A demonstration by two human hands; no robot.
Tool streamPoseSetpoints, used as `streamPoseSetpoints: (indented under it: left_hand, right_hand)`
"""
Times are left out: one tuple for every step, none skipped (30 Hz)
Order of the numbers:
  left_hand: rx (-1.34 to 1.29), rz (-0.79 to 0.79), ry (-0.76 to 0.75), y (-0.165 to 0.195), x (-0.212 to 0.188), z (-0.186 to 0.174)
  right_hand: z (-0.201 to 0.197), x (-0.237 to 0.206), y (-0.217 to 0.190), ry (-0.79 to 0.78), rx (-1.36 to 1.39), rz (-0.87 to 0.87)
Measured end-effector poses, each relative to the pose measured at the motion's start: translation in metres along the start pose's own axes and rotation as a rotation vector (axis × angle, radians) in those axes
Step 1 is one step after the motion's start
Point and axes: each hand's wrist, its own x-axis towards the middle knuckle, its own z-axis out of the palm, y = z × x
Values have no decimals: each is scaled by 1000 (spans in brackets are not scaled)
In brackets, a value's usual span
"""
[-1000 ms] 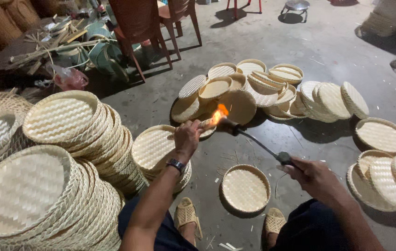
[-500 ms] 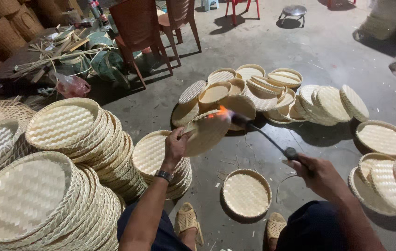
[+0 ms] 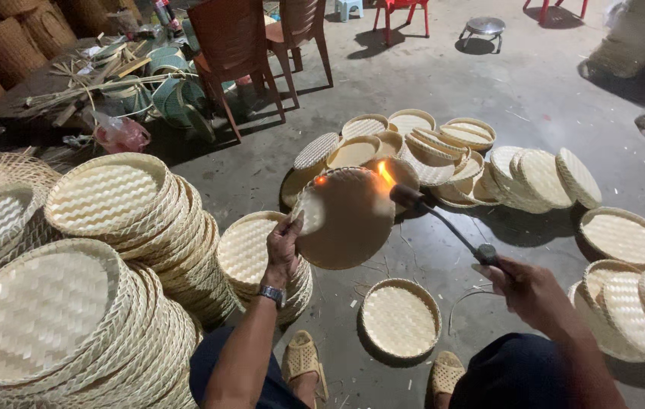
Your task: The person uses a blowtorch to singe the surfaces of woven bamboo trays, handling them one at a time and turning them over to treat both sides before setting them in a pile.
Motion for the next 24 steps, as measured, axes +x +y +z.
streamPoseSetpoints:
  left_hand:
    - [-41, -20, 11, -3, 0, 1]
    - [-80, -44, 21, -7, -1, 3]
    - [-118, -69, 23, -12, -2, 6]
    - [-156, -94, 23, -17, -3, 10]
    - [-193, -119, 23, -19, -4, 14]
    - [-178, -108, 22, -21, -6, 16]
    - [-165, -95, 21, -23, -7, 18]
    - [-154, -81, 23, -24, -8, 19]
    - [-160, -87, 32, -23, -9, 18]
    - [-167, -92, 41, -22, -10, 17]
    - [-174, -98, 53, -20, -11, 16]
    - [-222, -96, 57, -19, -12, 15]
    - [-268, -94, 59, -18, -11, 14]
    - [-315, -94, 60, -17, -12, 14]
    - [-325, -110, 82, -16, -13, 13]
    - [-333, -127, 104, -16, -14, 12]
    - [-342, -142, 126, -16, -14, 11]
    - [-347, -136, 120, -16, -15, 11]
    - [-352, -129, 115, -16, -16, 11]
    - [-358, -121, 109, -16, -17, 11]
    - [-352, -126, 125, -16, -17, 12]
    - [-346, -131, 141, -16, -17, 12]
    - [-340, -135, 156, -16, -17, 13]
    - [-370, -111, 133, -16, -18, 13]
  right_hand:
    - [3, -1, -2, 1, 22, -34]
    - [6, -3, -4, 4, 46, -65]
    - [10, -4, -6, -33, 63, -63]
    - [14, -1, -9, -68, 81, -62]
    - [15, 1, -12, -103, 101, -62]
    - [15, 2, -14, -92, 87, -92]
    - [14, 4, -15, -82, 71, -125]
    - [12, 6, -16, -72, 53, -161]
    - [9, 6, -16, -60, 42, -118]
    - [5, 5, -14, -49, 30, -76]
    - [2, 4, -11, -38, 18, -34]
    - [0, 3, -8, -33, 35, -24]
    - [-1, 1, -4, -25, 53, -12]
    - [-1, -2, 0, -17, 71, 1]
    - [1, -5, 5, -27, 69, 47]
    - [3, -8, 10, -35, 68, 94]
    - [6, -11, 15, -44, 67, 140]
    - [9, -17, 21, -22, 67, 88]
    - [11, -23, 26, 0, 67, 36]
    - [14, -28, 31, 24, 67, -16]
    - [16, -33, 35, -31, 76, 14]
    - [18, -38, 38, -84, 83, 46]
    - [20, -42, 40, -136, 91, 78]
    - [23, -44, 41, -124, 73, 78]
